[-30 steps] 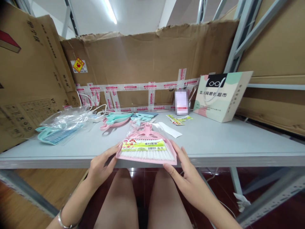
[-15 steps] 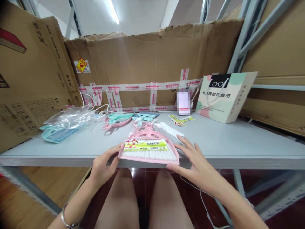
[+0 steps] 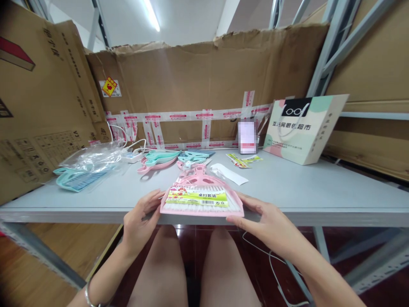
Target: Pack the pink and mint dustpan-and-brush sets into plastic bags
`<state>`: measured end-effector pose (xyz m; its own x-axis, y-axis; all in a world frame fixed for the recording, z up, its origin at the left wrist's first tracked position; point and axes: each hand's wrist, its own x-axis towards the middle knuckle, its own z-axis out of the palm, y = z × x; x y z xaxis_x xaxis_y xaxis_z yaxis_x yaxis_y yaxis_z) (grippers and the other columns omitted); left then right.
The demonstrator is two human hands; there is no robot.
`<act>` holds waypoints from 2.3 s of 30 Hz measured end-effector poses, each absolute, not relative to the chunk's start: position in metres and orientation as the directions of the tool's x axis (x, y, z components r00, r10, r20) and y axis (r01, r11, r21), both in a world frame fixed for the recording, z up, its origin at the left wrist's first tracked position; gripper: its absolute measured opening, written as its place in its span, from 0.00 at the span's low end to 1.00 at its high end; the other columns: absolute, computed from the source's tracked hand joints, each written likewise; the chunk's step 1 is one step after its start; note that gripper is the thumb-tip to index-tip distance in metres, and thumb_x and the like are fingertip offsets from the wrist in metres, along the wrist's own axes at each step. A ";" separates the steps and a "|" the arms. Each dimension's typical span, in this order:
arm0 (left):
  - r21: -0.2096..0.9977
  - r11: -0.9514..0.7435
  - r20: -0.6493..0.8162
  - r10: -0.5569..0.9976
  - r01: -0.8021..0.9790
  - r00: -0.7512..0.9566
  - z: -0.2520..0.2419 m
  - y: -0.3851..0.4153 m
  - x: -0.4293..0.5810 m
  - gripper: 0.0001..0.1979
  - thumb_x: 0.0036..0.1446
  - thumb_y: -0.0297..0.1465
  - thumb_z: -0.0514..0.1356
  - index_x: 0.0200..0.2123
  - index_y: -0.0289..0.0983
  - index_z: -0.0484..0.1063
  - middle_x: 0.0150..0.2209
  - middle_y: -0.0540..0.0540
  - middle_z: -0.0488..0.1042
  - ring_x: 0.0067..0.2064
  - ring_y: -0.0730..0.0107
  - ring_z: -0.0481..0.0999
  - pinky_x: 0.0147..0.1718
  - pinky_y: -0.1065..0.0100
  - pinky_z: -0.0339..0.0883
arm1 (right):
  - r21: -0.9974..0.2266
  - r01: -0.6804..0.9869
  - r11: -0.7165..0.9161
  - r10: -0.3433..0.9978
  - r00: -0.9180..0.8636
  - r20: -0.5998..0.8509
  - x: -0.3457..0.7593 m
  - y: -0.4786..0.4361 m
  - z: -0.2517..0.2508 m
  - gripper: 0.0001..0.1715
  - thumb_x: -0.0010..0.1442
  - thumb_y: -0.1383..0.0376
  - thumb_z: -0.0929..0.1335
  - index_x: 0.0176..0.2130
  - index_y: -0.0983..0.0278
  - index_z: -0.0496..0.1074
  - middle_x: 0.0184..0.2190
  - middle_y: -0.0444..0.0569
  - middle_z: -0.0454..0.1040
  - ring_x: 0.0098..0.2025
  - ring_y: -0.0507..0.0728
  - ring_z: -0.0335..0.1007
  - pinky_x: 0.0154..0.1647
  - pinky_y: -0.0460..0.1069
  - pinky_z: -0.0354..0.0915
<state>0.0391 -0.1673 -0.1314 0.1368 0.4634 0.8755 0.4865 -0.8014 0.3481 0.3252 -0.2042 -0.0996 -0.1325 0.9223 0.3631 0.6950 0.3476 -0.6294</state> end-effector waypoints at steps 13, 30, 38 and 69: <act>0.083 -0.836 0.955 0.222 0.542 0.195 -0.131 -0.167 0.043 0.13 0.53 0.16 0.54 0.37 0.37 0.69 0.39 0.44 0.72 0.42 0.70 0.73 0.40 0.68 0.71 | -0.534 0.766 0.358 0.698 0.161 0.698 0.318 -0.213 -0.125 0.20 0.49 0.53 0.69 0.40 0.60 0.77 0.38 0.46 0.77 0.38 0.63 0.75 0.39 0.55 0.74; -0.559 -0.676 0.807 -0.310 0.480 0.503 -0.134 -0.165 0.032 0.09 0.48 0.16 0.60 0.30 0.33 0.72 0.31 0.46 0.76 0.36 0.72 0.74 0.35 0.71 0.69 | -0.502 0.791 0.349 0.629 0.198 0.751 0.314 -0.215 -0.130 0.19 0.48 0.50 0.69 0.36 0.60 0.77 0.35 0.46 0.78 0.36 0.63 0.76 0.38 0.55 0.74; -0.546 -0.669 0.791 -0.211 0.505 0.575 -0.121 -0.173 0.028 0.08 0.55 0.20 0.54 0.31 0.31 0.72 0.33 0.43 0.79 0.39 0.70 0.77 0.34 0.69 0.62 | -0.475 0.821 0.318 0.610 0.207 0.765 0.309 -0.219 -0.127 0.20 0.48 0.49 0.69 0.31 0.62 0.76 0.31 0.47 0.79 0.32 0.61 0.76 0.34 0.52 0.73; -0.071 -0.907 0.875 0.143 0.415 0.462 -0.121 -0.168 0.037 0.05 0.54 0.23 0.57 0.33 0.39 0.67 0.36 0.47 0.79 0.41 0.67 0.77 0.53 0.55 0.54 | 0.030 0.645 0.764 0.197 -0.277 0.941 0.304 -0.207 -0.137 0.18 0.50 0.79 0.67 0.40 0.62 0.72 0.33 0.49 0.77 0.35 0.56 0.73 0.41 0.56 0.70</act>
<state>0.0374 -0.1682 -0.1213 0.4619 0.1433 0.8753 0.4155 -0.9069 -0.0707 0.3044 -0.2072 -0.1371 -0.2768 0.1970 0.9405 0.6451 0.7635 0.0299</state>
